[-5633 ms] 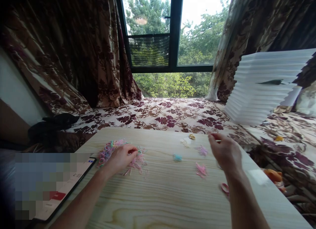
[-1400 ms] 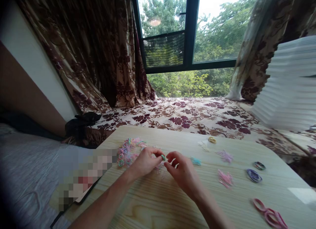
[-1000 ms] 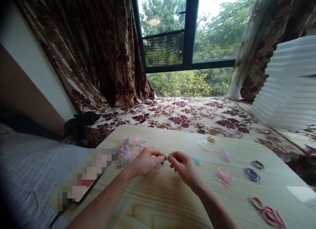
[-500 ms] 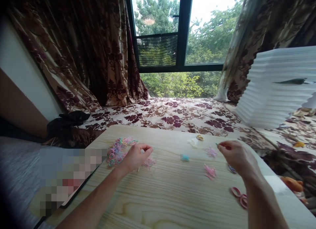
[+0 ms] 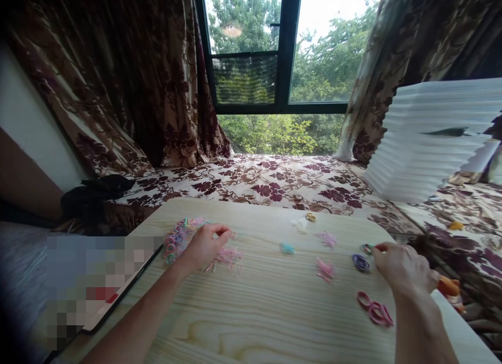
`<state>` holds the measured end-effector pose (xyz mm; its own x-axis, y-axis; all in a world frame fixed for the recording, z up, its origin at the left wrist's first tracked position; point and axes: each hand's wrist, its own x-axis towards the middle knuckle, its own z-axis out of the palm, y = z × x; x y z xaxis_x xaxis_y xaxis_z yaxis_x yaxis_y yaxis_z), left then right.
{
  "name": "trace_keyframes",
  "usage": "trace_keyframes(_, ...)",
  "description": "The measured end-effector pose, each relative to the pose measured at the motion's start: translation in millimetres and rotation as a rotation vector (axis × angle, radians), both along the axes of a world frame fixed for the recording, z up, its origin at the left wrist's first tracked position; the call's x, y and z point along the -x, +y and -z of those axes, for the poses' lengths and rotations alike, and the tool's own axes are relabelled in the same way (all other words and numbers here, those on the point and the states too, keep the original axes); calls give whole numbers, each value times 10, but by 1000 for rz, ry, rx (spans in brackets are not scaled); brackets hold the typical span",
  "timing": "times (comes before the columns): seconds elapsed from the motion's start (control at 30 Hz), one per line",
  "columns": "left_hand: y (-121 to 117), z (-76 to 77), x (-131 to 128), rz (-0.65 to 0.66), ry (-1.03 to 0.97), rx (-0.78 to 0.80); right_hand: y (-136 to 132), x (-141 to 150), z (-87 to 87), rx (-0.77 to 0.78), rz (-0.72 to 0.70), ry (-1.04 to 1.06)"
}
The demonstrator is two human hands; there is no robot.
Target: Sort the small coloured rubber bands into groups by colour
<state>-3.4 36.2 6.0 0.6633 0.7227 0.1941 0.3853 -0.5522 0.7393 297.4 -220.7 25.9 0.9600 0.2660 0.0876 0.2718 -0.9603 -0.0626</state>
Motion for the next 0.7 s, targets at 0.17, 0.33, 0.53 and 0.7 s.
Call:
trace_keyframes(0.17, 15, -2, 3, -1, 1, -14, 47, 91, -62, -50, -2, 44)
trace_keyframes(0.33, 7, -3, 1, 12, 1, -4, 174, 94, 18, -82, -203, -126)
trace_keyframes(0.53, 0, 16, 1, 31, 15, -18, 303, 31, 165, -64, -258, -144)
trace_keyframes(0.7, 9, 2, 9, 10, 15, -17, 276, 24, 145, -81, -221, -101)
